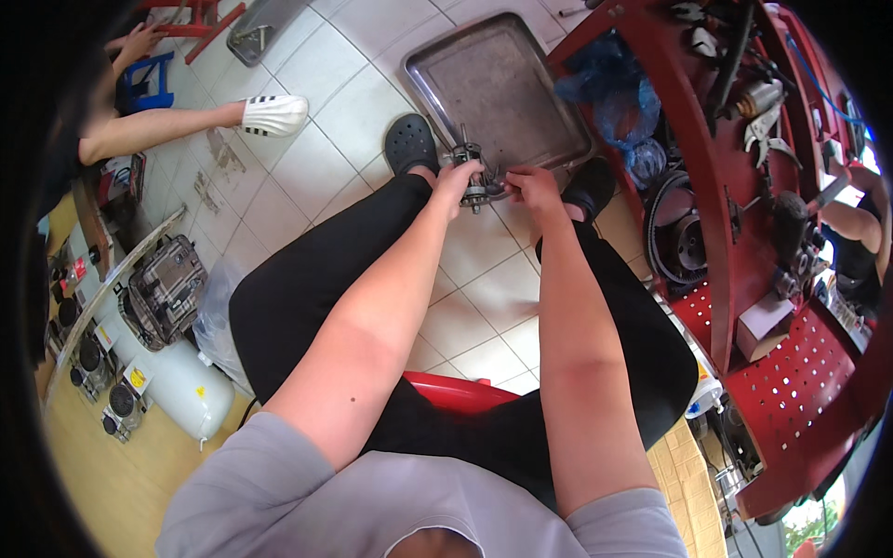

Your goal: The person sits on a low stool in a workshop and uses a small wrench to tighten bolts on a cylindrical mechanical component held in their lap. They repeatedly adjust the component's position and rotate the wrench to secure the fasteners.

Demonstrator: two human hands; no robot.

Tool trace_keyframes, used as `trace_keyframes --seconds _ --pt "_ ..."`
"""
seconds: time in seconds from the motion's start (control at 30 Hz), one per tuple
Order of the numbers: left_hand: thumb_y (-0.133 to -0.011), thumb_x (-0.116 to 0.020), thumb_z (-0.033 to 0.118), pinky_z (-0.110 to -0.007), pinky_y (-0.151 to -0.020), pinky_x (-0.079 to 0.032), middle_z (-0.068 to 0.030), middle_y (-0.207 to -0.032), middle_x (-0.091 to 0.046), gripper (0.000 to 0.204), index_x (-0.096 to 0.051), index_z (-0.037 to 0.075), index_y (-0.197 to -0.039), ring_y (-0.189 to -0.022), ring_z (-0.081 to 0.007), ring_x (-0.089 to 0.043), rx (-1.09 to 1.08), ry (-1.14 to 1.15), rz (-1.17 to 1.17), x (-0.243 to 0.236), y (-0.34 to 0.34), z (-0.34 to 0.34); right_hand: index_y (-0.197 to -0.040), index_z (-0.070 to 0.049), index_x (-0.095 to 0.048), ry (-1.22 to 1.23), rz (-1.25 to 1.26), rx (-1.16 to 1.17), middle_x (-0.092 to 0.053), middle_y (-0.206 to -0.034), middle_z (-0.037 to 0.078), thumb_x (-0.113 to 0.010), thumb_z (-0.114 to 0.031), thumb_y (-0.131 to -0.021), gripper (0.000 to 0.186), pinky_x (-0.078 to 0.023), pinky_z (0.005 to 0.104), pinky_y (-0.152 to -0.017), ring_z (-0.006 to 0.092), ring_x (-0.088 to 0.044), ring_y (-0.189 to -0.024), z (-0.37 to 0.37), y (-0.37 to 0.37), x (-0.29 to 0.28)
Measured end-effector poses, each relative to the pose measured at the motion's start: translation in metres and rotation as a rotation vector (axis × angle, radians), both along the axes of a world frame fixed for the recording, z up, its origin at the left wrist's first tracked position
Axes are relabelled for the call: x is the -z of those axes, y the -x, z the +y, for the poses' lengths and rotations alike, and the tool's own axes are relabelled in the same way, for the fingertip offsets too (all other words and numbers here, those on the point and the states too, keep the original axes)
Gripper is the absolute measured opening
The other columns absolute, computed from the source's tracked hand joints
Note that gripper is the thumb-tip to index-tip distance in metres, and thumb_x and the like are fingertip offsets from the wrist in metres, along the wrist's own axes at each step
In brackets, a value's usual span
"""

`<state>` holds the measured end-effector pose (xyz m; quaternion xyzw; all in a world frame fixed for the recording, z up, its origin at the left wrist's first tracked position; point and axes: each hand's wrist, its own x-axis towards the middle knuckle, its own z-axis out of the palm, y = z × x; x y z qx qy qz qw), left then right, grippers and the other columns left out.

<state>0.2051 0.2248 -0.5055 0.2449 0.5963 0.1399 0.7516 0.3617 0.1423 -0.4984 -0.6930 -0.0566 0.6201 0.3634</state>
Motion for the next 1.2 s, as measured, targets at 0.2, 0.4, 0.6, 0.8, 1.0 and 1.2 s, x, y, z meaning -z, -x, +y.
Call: trace_keyframes --seconds 0.2,0.4,0.6,0.8,1.0,1.2 --pt "-0.073 -0.074 0.025 -0.028 -0.054 -0.042 -0.0012 -0.067 -0.055 0.023 -0.062 0.007 -0.078 -0.06 -0.0125 -0.053 0.061 -0.204 -0.033 -0.088 -0.015 0.024 -0.099 -0.003 -0.066 -0.085 -0.443 -0.249 -0.061 -0.069 0.003 -0.056 -0.02 -0.086 0.023 -0.043 0.027 -0.049 0.0115 -0.055 -0.057 0.024 -0.025 -0.089" --pt "-0.067 -0.082 0.035 -0.029 -0.049 -0.045 -0.0024 -0.065 -0.054 0.037 -0.056 0.009 -0.071 -0.056 -0.0134 -0.053 0.135 -0.372 -0.036 -0.202 -0.002 0.067 -0.103 0.002 -0.057 -0.25 -0.763 -0.23 -0.062 -0.092 0.019 -0.049 -0.025 -0.089 0.031 -0.046 0.0347 -0.079 0.0289 -0.061 -0.085 0.043 -0.023 -0.172" --pt "-0.069 -0.079 0.019 -0.03 -0.051 -0.046 -0.0031 -0.069 -0.059 0.023 -0.06 0.008 -0.076 -0.059 -0.0134 -0.056 0.096 -0.398 -0.279 -0.278 0.022 0.023 -0.1 -0.007 -0.05 -0.579 -0.255 -0.044 -0.048 -0.074 0.0 -0.049 -0.021 -0.094 0.015 -0.037 0.0222 -0.056 0.0083 -0.045 -0.062 0.003 0.032 -0.312" --pt "-0.073 -0.077 0.011 -0.03 -0.061 -0.052 -0.0043 -0.08 -0.062 0.025 -0.057 0.008 -0.086 -0.069 -0.0132 -0.061 0.079 -0.229 -0.517 -0.292 0.032 -0.025 -0.097 -0.004 -0.05 -0.732 -0.199 -0.005 -0.053 -0.075 -0.001 -0.058 -0.013 -0.091 0.014 -0.041 0.0202 -0.058 0.0061 -0.053 -0.069 -0.025 0.057 -0.309" --pt "-0.072 -0.078 0.006 -0.027 -0.068 -0.051 -0.0062 -0.085 -0.065 0.029 -0.052 0.007 -0.086 -0.077 -0.0121 -0.062 0.088 -0.423 -0.458 -0.279 0.02 -0.005 -0.092 -0.003 -0.053 -0.722 -0.237 0.0 -0.056 -0.075 0.0 -0.059 -0.018 -0.091 0.016 -0.04 0.0207 -0.055 0.0062 -0.052 -0.064 -0.011 0.049 -0.291" --pt "-0.075 -0.074 0.003 -0.029 -0.075 -0.051 -0.0104 -0.094 -0.068 0.024 -0.057 0.004 -0.091 -0.079 -0.0133 -0.063 0.159 -0.581 -0.402 -0.275 0.011 0.011 -0.066 -0.011 -0.051 -0.336 -0.168 0.031 -0.049 -0.06 -0.001 -0.05 -0.048 -0.093 0.046 -0.032 0.0231 -0.047 0.0073 -0.044 -0.051 0.005 0.021 -0.299"
